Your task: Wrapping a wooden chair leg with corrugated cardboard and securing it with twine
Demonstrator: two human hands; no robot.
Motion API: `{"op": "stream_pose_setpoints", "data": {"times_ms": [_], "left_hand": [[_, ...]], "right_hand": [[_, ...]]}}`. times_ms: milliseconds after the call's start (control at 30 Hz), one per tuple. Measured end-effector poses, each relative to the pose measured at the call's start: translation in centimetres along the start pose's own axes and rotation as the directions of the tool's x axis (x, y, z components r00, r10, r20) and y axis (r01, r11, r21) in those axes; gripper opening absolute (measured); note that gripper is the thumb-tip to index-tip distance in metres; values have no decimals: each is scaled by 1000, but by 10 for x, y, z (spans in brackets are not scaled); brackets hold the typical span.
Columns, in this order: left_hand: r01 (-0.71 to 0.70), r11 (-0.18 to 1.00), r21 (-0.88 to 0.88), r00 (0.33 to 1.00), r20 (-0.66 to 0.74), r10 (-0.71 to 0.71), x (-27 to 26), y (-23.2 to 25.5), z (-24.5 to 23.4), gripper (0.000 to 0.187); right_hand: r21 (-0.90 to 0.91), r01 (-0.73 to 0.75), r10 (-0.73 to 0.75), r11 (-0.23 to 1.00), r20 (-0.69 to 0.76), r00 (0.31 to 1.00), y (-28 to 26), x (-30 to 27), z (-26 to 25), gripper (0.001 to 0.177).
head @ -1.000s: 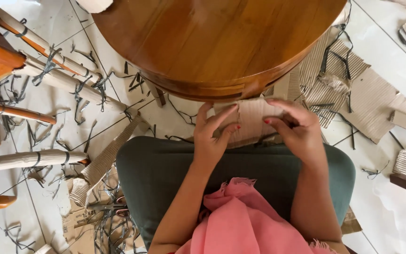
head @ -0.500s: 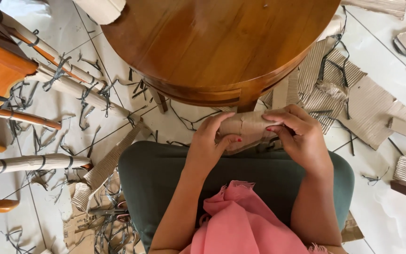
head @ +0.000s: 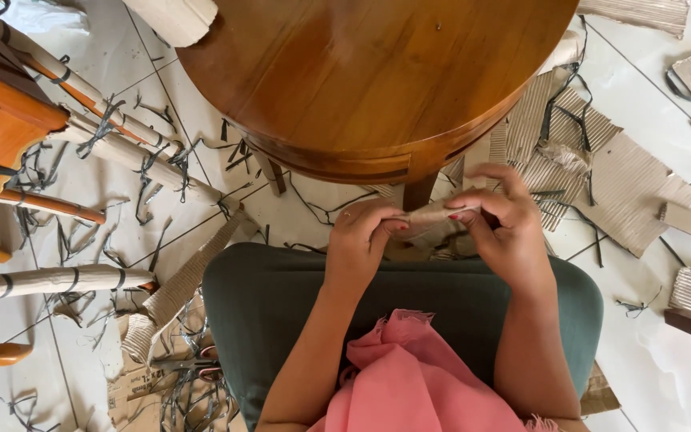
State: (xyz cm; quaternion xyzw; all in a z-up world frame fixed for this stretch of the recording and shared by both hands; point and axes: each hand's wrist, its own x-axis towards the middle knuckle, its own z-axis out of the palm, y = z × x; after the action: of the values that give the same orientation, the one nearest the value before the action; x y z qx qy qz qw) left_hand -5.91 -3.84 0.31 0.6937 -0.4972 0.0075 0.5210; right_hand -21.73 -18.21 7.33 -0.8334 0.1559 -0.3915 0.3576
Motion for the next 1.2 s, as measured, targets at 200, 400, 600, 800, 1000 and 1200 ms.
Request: {"op": "stream_pose_setpoints", "data": {"times_ms": [200, 400, 600, 800, 1000, 1200], "left_hand": [[-28, 984, -174, 995, -103, 10, 19, 31, -8, 53], [-75, 996, -47, 988, -142, 67, 24, 23, -4, 38], [-77, 982, -173, 992, -107, 59, 21, 5, 3, 28], [-106, 994, 4, 993, 55, 105, 30, 29, -19, 39], [-3, 1000, -16, 997, 77, 4, 16, 20, -3, 57], [71, 967, -243, 997, -6, -75, 23, 19, -2, 32]], "right_hand": [[238, -113, 137, 965, -89, 986, 47, -13, 18, 4], [346, -171, 222, 922, -113, 968, 45, -11, 27, 8], [388, -177, 262, 905, -181, 948, 56, -14, 27, 7], [388, -186, 296, 903, -248, 922, 58, -18, 29, 10], [377, -166, 289, 911, -297, 910, 33, -14, 39, 11], [340, -207, 288, 917, -205, 936, 13, -5, 22, 13]]}}
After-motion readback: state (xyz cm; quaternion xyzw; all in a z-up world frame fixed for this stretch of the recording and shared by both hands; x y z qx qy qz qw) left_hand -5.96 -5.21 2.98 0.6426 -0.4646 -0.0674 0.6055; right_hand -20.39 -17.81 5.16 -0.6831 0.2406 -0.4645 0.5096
